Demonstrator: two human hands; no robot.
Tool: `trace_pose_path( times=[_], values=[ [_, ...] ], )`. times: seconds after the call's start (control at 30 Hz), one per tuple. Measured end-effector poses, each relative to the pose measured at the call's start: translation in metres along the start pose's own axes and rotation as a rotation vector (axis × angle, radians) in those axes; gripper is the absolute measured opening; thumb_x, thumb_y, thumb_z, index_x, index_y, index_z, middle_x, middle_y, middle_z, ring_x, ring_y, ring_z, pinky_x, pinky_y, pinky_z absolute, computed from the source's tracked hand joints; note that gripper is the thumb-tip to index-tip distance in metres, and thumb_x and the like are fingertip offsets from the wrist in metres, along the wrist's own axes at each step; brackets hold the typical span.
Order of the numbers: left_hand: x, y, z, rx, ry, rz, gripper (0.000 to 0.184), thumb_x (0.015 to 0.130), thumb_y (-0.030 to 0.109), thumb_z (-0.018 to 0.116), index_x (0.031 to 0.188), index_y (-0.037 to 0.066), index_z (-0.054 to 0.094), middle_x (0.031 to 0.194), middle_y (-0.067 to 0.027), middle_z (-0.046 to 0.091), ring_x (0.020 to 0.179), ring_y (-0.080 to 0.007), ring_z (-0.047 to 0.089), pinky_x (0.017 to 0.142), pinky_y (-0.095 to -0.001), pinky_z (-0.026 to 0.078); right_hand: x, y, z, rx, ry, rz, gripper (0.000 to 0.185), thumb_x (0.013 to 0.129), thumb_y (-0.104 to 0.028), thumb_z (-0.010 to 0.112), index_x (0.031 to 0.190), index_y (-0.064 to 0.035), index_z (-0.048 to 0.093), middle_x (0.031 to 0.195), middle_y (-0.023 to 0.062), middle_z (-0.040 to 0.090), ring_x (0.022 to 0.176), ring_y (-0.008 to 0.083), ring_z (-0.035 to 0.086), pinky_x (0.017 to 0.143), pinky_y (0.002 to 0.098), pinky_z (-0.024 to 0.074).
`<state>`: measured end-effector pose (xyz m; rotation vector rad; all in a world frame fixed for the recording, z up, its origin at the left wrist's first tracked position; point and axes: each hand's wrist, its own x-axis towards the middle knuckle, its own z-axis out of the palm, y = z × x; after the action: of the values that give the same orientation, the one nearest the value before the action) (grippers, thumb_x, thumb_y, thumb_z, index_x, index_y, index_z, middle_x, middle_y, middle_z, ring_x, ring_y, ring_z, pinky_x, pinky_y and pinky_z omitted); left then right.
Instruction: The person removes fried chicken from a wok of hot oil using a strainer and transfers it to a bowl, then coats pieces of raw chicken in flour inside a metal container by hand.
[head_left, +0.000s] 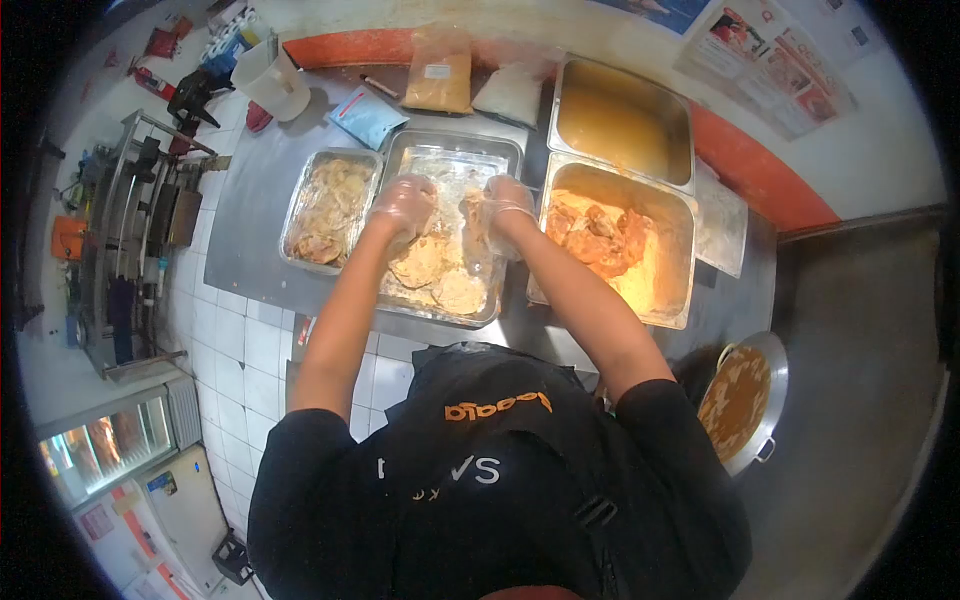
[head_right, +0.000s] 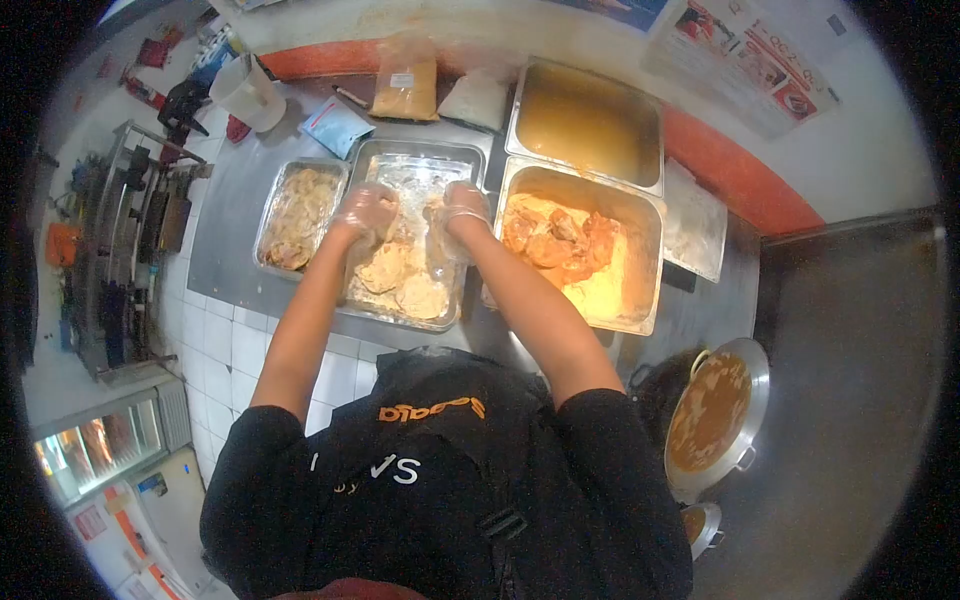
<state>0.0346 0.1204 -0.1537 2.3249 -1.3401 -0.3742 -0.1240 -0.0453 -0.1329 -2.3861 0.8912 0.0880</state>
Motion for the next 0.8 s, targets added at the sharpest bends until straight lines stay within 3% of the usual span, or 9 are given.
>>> trace_pose_path(
  times=[0.17,0.23,0.33,0.43,0.57,0.67,0.7,0.77,0.8],
  values=[
    [-0.021,-0.007,0.02,-0.148,0.163,-0.198,0.028,0.072,0.019,0.067,0.095,0.005,0.069,0.094,-0.0193,0.069,0.088,-0.035,0.065,0.08,-0.0403,0.051,0.019,0.016,0.026,-0.02,0.067,0.014,0.021,0.079,-0.022,0.064,0.091,-0.0061,0.07,0.101,0.0214,0.067,0.097,0.0364,0.066,0.081,0.0433,0.0529],
    [-0.021,-0.005,0.025,-0.175,0.105,-0.463,0.029,0.072,0.024,0.069,0.094,0.005,0.068,0.094,-0.0195,0.069,0.089,-0.0349,0.066,0.08,-0.0409,0.051,0.012,0.008,0.016,-0.067,0.068,0.057,0.02,0.078,-0.02,0.064,0.091,-0.0057,0.07,0.1,0.0211,0.067,0.094,0.0365,0.066,0.081,0.0425,0.053],
    [-0.014,-0.005,0.035,-0.178,0.152,-0.605,0.031,0.071,0.027,0.071,0.094,0.006,0.068,0.092,-0.0193,0.069,0.089,-0.0345,0.066,0.081,-0.0404,0.051,-0.007,-0.005,-0.013,-0.011,0.046,0.051,0.02,0.077,-0.019,0.063,0.091,-0.0058,0.071,0.101,0.0205,0.068,0.094,0.0359,0.066,0.082,0.0415,0.0531],
    [-0.01,0.002,0.024,-0.212,0.17,-0.585,0.035,0.071,0.028,0.07,0.096,0.005,0.067,0.094,-0.0193,0.069,0.09,-0.0351,0.066,0.083,-0.0396,0.051,0.001,-0.01,-0.027,0.1,0.108,0.152,0.025,0.072,-0.02,0.068,0.093,-0.0066,0.071,0.101,0.0206,0.067,0.093,0.0357,0.066,0.08,0.04,0.0533],
    [0.022,0.029,0.003,-0.403,0.224,-0.598,0.037,0.072,0.025,0.07,0.1,0.002,0.066,0.095,-0.0169,0.069,0.091,-0.031,0.066,0.084,-0.036,0.051,0.006,-0.004,-0.106,0.084,0.143,0.085,0.035,0.061,-0.021,0.075,0.093,-0.0074,0.072,0.097,0.0203,0.068,0.089,0.0349,0.067,0.078,0.0392,0.0527],
    [0.06,0.065,-0.012,-0.759,0.403,-0.395,0.041,0.071,0.013,0.073,0.109,0.0,0.062,0.098,-0.0113,0.069,0.093,-0.019,0.065,0.082,-0.031,0.052,0.008,0.022,-0.174,0.126,0.137,0.198,0.043,0.051,-0.022,0.079,0.091,-0.0064,0.073,0.093,0.0188,0.069,0.088,0.0327,0.066,0.078,0.0376,0.0521],
    [0.074,0.083,-0.016,-0.766,0.402,-0.378,0.041,0.071,0.013,0.073,0.109,0.0,0.062,0.098,-0.0113,0.069,0.093,-0.019,0.065,0.082,-0.031,0.052,0.008,0.037,-0.193,0.137,0.237,0.196,0.042,0.05,-0.023,0.079,0.088,-0.0058,0.073,0.091,0.0181,0.07,0.088,0.032,0.067,0.079,0.0372,0.0522],
    [0.103,0.125,-0.022,-1.076,0.422,-0.093,0.04,0.073,0.008,0.072,0.11,-0.002,0.061,0.098,-0.0117,0.069,0.092,-0.0188,0.065,0.081,-0.0314,0.053,0.012,0.056,-0.221,0.144,0.36,0.2,0.042,0.049,-0.024,0.08,0.086,-0.0053,0.074,0.089,0.0174,0.07,0.087,0.0312,0.067,0.079,0.0368,0.0524],
    [0.113,0.164,-0.033,-1.099,0.462,-0.068,0.037,0.075,0.007,0.071,0.109,-0.004,0.062,0.096,-0.012,0.068,0.09,-0.0188,0.065,0.082,-0.0314,0.053,0.014,0.065,-0.234,0.174,0.372,0.296,0.04,0.056,-0.029,0.079,0.088,-0.0054,0.073,0.093,0.0177,0.07,0.087,0.0311,0.067,0.08,0.0372,0.0532]
  ],
)
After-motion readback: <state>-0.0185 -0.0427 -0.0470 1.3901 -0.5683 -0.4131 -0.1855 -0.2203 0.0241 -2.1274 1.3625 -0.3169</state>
